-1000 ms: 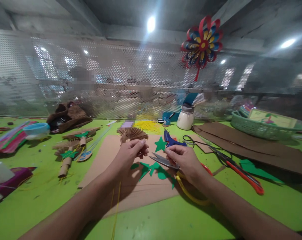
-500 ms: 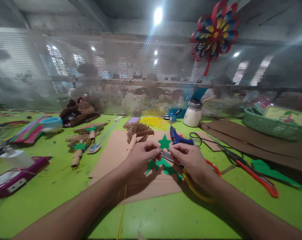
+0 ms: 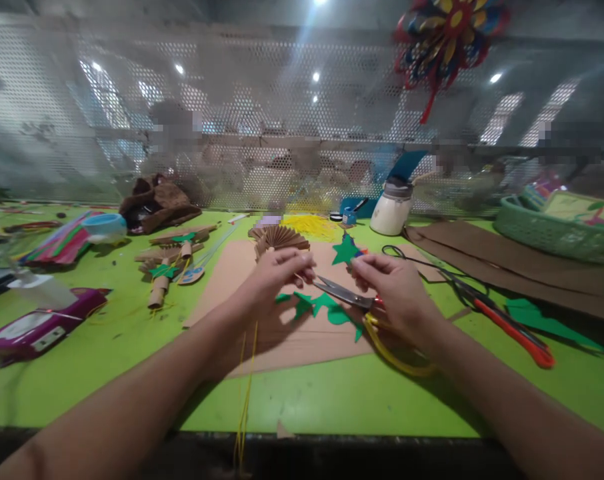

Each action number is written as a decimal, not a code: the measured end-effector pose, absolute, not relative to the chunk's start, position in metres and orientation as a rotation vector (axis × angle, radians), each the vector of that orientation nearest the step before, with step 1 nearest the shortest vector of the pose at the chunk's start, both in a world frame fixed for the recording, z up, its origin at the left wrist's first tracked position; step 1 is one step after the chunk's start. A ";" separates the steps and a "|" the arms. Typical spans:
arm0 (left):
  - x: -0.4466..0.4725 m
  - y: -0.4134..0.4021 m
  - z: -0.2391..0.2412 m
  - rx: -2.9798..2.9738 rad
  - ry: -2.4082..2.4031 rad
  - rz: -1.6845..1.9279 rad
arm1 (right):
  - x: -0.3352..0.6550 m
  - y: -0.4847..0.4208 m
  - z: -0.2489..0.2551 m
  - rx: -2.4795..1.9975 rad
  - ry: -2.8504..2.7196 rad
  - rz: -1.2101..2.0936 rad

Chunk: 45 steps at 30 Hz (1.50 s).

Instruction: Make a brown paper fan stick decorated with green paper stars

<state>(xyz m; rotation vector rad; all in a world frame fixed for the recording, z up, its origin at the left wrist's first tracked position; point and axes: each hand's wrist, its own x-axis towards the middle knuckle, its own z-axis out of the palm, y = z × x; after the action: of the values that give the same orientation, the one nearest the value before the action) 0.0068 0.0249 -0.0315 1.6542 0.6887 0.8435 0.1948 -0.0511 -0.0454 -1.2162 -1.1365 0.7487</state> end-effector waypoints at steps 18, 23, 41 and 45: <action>-0.058 0.095 -0.004 2.163 1.673 1.139 | 0.214 -0.042 -0.042 -1.245 -1.152 0.665; -0.087 0.118 -0.011 2.002 1.761 1.197 | 0.213 -0.040 -0.046 -1.275 -1.192 0.723; -0.066 0.096 -0.012 2.221 1.594 0.321 | 0.193 -0.046 -0.058 -1.350 -1.361 0.922; -0.061 0.090 -0.029 2.175 1.528 0.343 | 0.176 -0.055 -0.059 -1.399 -1.532 1.043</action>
<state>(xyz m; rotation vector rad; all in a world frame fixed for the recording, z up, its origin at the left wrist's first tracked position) -0.0608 0.0899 -0.0287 2.1751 1.5283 0.3431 0.1762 -0.0549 -0.0589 -1.3990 -1.5315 1.0427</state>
